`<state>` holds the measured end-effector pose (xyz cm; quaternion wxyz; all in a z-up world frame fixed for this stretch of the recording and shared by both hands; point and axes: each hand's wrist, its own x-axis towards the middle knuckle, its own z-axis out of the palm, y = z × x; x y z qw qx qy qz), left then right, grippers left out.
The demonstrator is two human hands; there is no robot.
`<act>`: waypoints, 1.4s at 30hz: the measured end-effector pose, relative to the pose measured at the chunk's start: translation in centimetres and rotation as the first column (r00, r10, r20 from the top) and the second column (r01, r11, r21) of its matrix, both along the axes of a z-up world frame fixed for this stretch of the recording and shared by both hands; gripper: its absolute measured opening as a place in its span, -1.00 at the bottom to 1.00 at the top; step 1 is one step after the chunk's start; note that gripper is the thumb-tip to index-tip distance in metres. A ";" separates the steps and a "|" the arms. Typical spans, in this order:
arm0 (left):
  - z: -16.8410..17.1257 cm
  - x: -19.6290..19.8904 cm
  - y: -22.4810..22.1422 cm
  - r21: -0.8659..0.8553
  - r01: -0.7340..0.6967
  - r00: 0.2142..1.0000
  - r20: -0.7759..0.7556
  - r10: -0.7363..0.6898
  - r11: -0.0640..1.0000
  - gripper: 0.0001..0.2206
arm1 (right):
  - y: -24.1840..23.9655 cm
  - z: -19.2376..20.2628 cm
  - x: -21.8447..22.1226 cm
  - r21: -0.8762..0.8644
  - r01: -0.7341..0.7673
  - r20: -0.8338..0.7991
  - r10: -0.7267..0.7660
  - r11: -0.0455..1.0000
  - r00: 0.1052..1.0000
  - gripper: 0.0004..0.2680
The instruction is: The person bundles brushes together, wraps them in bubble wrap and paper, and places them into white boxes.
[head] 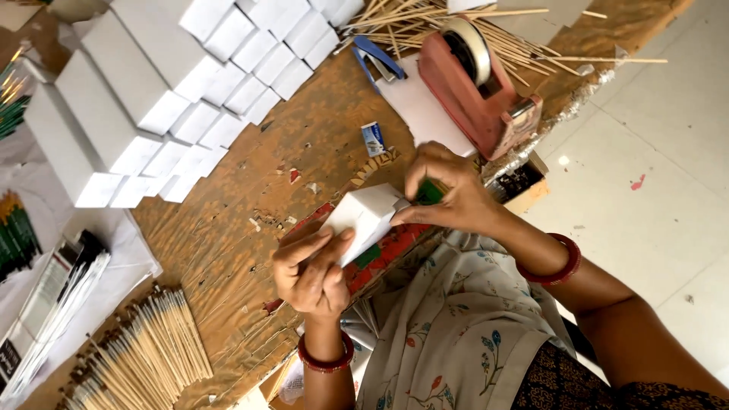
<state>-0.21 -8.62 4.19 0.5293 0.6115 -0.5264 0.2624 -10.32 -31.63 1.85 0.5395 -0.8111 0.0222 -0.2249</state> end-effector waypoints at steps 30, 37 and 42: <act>-4.2 -0.6 0.2 0.536 -0.135 0.990 0.036 0.137 0.833 -0.80 | -12.4 -4.2 -5.2 -0.093 0.534 -0.130 -0.542 0.840 0.830 -0.88; -3.7 -0.1 0.1 0.562 -0.119 0.991 0.014 0.134 0.818 -0.82 | -10.9 -5.8 -6.4 0.492 0.365 0.093 -0.464 0.791 0.881 -0.94; -4.6 0.3 0.3 0.562 -0.081 0.994 -0.014 0.108 0.823 -0.82 | -10.8 -10.3 -8.6 0.462 0.362 0.181 -0.486 0.809 0.855 -0.92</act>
